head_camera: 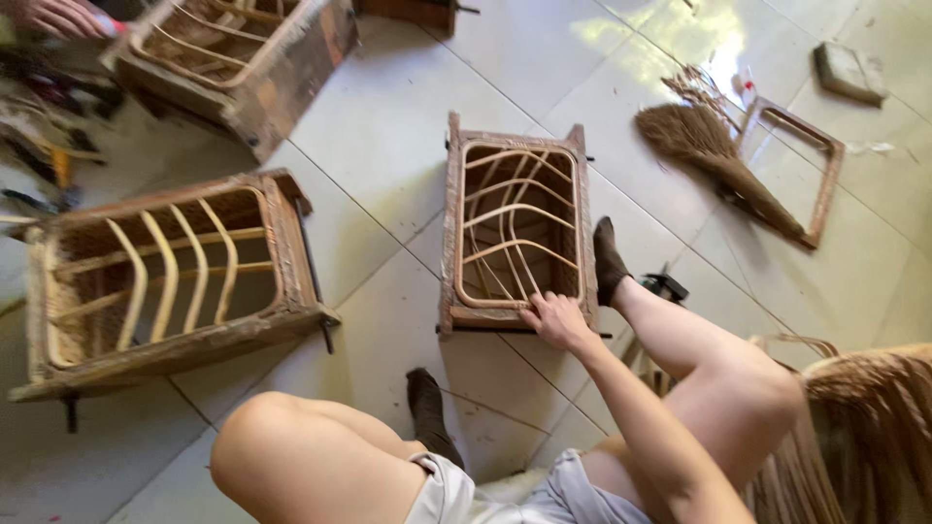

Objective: The person sits on the floor weaving a bamboo basket on a wooden mold. They trim bamboo strips with scissors, tuck and press the woven strips into the basket rim, tap strips tight with a hammer, then lift the finished basket off the mold and set it aside.

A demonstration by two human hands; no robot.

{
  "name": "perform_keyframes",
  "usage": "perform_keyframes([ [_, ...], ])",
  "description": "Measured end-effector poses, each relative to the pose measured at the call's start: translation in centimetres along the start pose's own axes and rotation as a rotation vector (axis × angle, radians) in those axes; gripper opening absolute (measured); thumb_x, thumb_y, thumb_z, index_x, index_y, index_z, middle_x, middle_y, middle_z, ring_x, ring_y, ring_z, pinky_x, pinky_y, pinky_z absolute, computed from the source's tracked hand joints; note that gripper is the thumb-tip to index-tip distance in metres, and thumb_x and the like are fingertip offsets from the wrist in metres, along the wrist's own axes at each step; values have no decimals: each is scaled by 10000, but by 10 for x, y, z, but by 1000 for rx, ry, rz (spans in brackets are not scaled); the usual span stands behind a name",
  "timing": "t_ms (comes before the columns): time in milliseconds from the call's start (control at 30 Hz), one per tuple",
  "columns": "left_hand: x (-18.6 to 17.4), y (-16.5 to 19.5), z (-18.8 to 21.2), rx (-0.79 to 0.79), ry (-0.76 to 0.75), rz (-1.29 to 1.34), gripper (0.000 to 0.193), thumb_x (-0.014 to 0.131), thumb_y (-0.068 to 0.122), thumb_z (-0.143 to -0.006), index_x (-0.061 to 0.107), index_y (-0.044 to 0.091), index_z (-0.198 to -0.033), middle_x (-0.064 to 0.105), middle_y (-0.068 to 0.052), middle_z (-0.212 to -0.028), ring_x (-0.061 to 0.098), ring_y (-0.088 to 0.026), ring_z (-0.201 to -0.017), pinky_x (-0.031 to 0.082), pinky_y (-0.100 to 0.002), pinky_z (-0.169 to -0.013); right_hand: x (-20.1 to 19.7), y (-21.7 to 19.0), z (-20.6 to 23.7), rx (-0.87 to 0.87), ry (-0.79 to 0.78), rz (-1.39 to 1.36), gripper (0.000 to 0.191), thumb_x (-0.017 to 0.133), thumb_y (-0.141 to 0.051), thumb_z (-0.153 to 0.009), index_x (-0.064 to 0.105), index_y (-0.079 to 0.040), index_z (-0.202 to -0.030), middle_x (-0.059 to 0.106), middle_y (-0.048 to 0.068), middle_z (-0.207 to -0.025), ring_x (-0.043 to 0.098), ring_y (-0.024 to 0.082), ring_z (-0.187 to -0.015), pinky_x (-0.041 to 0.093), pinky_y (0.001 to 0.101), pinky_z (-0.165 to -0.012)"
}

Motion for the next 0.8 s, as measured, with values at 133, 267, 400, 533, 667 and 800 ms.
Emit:
perform_keyframes([
  [133,-11,-2,15,-45,26,-52,283,663,119,-955,714,33,-1220,690,-110,-1254,666,-203,-1124,541,-363,-986,17,5,8,-28,16,-70,403,579,-517,-954,670,-140,-1063,685,154,-1010,666,377,-989,515,532,-847],
  [267,-43,-40,50,-164,253,-279,275,661,107,-959,715,23,-1215,684,-113,-1273,660,-204,-1139,535,-365,-998,54,10,36,-63,-99,-115,401,649,-496,-925,666,-118,-1057,691,175,-1001,676,386,-948,545,523,-802],
  [400,-164,-145,156,-608,1130,-294,424,681,165,-930,654,59,-1339,686,-120,-1255,654,-242,-1084,579,-371,-943,89,17,88,-122,-295,10,384,708,-414,-877,637,-130,-1126,709,175,-963,693,381,-900,561,504,-776],
  [533,-197,-195,241,-872,1288,-965,935,886,133,-750,368,49,-1523,524,-219,-1441,518,-381,-1325,450,-453,-1055,79,27,107,-76,-422,-1,370,665,-365,-945,616,-154,-1245,718,186,-966,701,381,-905,564,497,-804],
  [667,-184,-230,270,-1189,1138,-871,1162,899,141,-665,218,78,-1604,579,-246,-1389,567,-383,-1302,479,-422,-1070,15,-28,47,-389,203,-117,290,625,-299,-951,640,-41,-1081,711,169,-1030,665,347,-979,533,463,-864],
  [800,-181,-222,275,-1341,1186,-740,1110,888,138,-649,337,207,-1610,688,-222,-1286,659,-351,-1230,515,-398,-1061,48,-75,-16,-376,-161,-167,444,642,-480,-958,741,-50,-914,704,160,-863,693,349,-860,548,465,-788],
])
Point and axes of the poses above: each hand's wrist, its own z-axis away from the middle knuckle, its own x-axis out of the palm, y = z × x, the point moved 8 cm from there along -z, towards the middle knuckle
